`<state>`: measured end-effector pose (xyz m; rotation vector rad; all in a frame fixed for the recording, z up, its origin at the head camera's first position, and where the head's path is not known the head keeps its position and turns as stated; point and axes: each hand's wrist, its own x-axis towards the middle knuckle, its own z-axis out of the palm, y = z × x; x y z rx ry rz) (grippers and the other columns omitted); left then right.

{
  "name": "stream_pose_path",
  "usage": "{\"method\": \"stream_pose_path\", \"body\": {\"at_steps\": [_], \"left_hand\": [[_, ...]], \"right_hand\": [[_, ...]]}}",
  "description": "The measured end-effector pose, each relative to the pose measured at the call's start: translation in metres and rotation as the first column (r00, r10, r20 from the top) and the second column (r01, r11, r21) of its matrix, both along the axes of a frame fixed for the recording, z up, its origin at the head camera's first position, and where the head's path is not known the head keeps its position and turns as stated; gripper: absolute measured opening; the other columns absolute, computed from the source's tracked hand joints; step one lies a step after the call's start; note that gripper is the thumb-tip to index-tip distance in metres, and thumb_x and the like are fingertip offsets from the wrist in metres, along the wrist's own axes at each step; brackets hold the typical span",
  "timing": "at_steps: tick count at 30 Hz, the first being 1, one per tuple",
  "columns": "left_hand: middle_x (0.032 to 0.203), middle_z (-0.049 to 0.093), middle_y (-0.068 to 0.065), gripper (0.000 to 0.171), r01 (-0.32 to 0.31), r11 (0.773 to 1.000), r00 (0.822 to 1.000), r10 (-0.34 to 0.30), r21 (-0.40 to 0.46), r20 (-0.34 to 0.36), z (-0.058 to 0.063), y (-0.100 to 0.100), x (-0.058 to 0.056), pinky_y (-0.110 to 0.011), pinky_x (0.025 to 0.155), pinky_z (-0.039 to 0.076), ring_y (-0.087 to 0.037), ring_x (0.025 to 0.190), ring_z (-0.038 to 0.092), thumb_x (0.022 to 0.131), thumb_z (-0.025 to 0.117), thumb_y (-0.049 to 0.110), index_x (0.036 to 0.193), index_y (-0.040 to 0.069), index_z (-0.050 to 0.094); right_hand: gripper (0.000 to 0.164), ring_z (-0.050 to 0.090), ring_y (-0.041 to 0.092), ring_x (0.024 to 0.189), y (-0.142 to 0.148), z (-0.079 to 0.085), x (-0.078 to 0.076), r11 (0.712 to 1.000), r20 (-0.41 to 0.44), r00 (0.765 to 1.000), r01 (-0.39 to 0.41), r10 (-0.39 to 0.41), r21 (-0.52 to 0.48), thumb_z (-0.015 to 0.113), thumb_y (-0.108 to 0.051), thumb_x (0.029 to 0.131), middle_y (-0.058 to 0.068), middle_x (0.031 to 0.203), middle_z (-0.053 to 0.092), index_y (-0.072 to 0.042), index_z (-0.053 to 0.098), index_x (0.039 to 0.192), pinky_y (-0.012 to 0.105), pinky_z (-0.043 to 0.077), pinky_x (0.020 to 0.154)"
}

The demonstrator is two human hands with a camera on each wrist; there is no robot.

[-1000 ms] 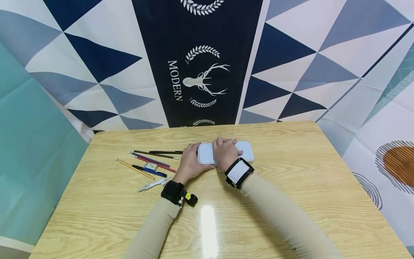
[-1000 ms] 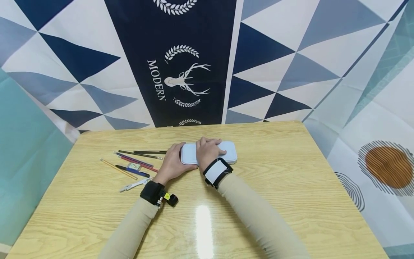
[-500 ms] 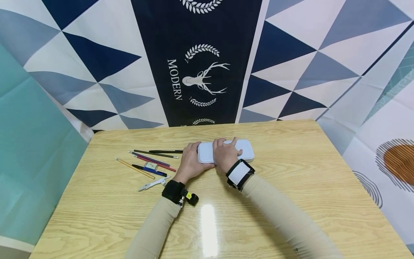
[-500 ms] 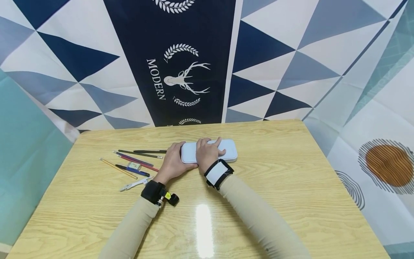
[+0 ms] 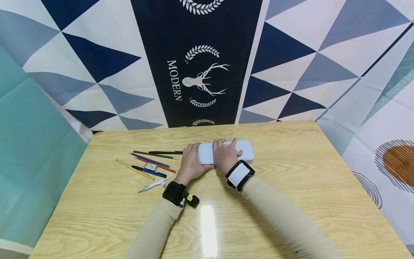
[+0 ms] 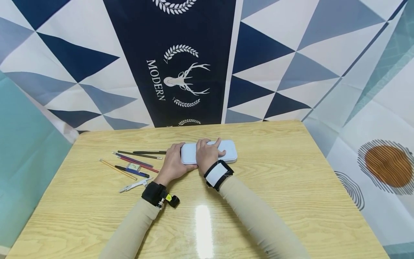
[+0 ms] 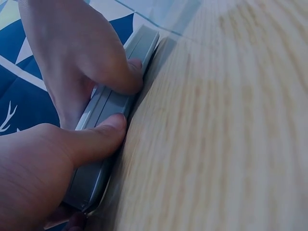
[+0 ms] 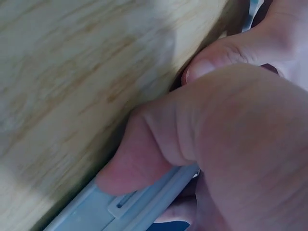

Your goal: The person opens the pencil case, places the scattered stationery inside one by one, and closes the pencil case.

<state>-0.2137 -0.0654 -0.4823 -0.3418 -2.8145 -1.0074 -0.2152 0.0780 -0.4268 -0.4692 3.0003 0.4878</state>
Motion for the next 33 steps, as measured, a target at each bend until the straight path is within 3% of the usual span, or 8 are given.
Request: {"method": "stream_pose_path", "body": {"at_steps": [6, 11, 17, 20, 26, 33], "left_hand": [[0.129, 0.057, -0.019, 0.102, -0.007, 1.0, 1.0, 0.007, -0.007, -0.004, 0.002, -0.001, 0.001, -0.048, 0.103, 0.042, -0.033, 0.114, 0.052, 0.063, 0.093, 0.043, 0.142, -0.002, 0.046], [0.13, 0.056, -0.019, 0.103, -0.014, 1.0, 1.0, 0.014, -0.002, 0.022, 0.003, -0.002, 0.0, -0.048, 0.102, 0.043, -0.033, 0.115, 0.051, 0.063, 0.093, 0.042, 0.143, -0.002, 0.045], [0.133, 0.052, -0.018, 0.106, -0.015, 1.0, 0.996, 0.014, 0.019, 0.091, 0.002, 0.0, 0.0, -0.048, 0.103, 0.044, -0.033, 0.12, 0.046, 0.063, 0.093, 0.042, 0.146, -0.001, 0.041], [0.134, 0.051, -0.018, 0.107, -0.015, 0.999, 0.995, 0.012, 0.029, 0.103, 0.002, 0.002, 0.0, -0.048, 0.104, 0.044, -0.033, 0.121, 0.046, 0.063, 0.093, 0.041, 0.146, -0.001, 0.041], [0.135, 0.048, -0.019, 0.104, -0.029, 0.998, 0.993, 0.023, 0.05, 0.116, 0.002, 0.002, 0.002, -0.047, 0.105, 0.045, -0.032, 0.122, 0.044, 0.063, 0.093, 0.043, 0.145, 0.0, 0.043], [0.134, 0.045, -0.019, 0.104, -0.052, 0.996, 0.988, 0.041, 0.07, 0.15, 0.005, 0.0, 0.004, -0.046, 0.105, 0.045, -0.031, 0.119, 0.043, 0.064, 0.092, 0.043, 0.145, 0.0, 0.043]], "right_hand": [[0.094, 0.041, 0.061, 0.131, -0.001, 0.003, -0.004, 0.997, 0.062, 0.998, -0.022, 0.018, 0.067, 0.074, -0.042, 0.082, 0.027, 0.147, 0.046, 0.004, 0.03, 0.151, 0.063, 0.06, 0.071], [0.093, 0.041, 0.061, 0.131, 0.0, 0.006, -0.006, 0.999, 0.096, 0.995, -0.025, 0.023, 0.025, 0.074, -0.04, 0.083, 0.029, 0.146, 0.045, 0.005, 0.029, 0.151, 0.065, 0.059, 0.073], [0.098, 0.056, 0.046, 0.125, 0.009, 0.011, -0.011, 0.994, 0.143, 0.985, -0.103, 0.097, 0.035, 0.073, -0.043, 0.078, 0.028, 0.145, 0.048, 0.008, 0.029, 0.15, 0.069, 0.041, 0.107], [0.096, 0.054, 0.043, 0.128, 0.014, 0.014, -0.013, 0.992, 0.172, 0.978, -0.123, 0.118, 0.018, 0.072, -0.039, 0.078, 0.026, 0.146, 0.049, 0.008, 0.03, 0.15, 0.068, 0.035, 0.112], [0.089, 0.059, 0.039, 0.119, 0.023, 0.021, -0.016, 0.985, 0.193, 0.966, -0.17, 0.174, -0.038, 0.074, -0.031, 0.074, 0.025, 0.14, 0.055, 0.008, 0.037, 0.146, 0.063, 0.042, 0.109], [0.079, 0.064, 0.041, 0.108, 0.037, 0.034, -0.019, 0.961, 0.223, 0.938, -0.238, 0.264, -0.139, 0.074, -0.023, 0.081, 0.023, 0.14, 0.056, 0.001, 0.041, 0.148, 0.052, 0.057, 0.091]]}}
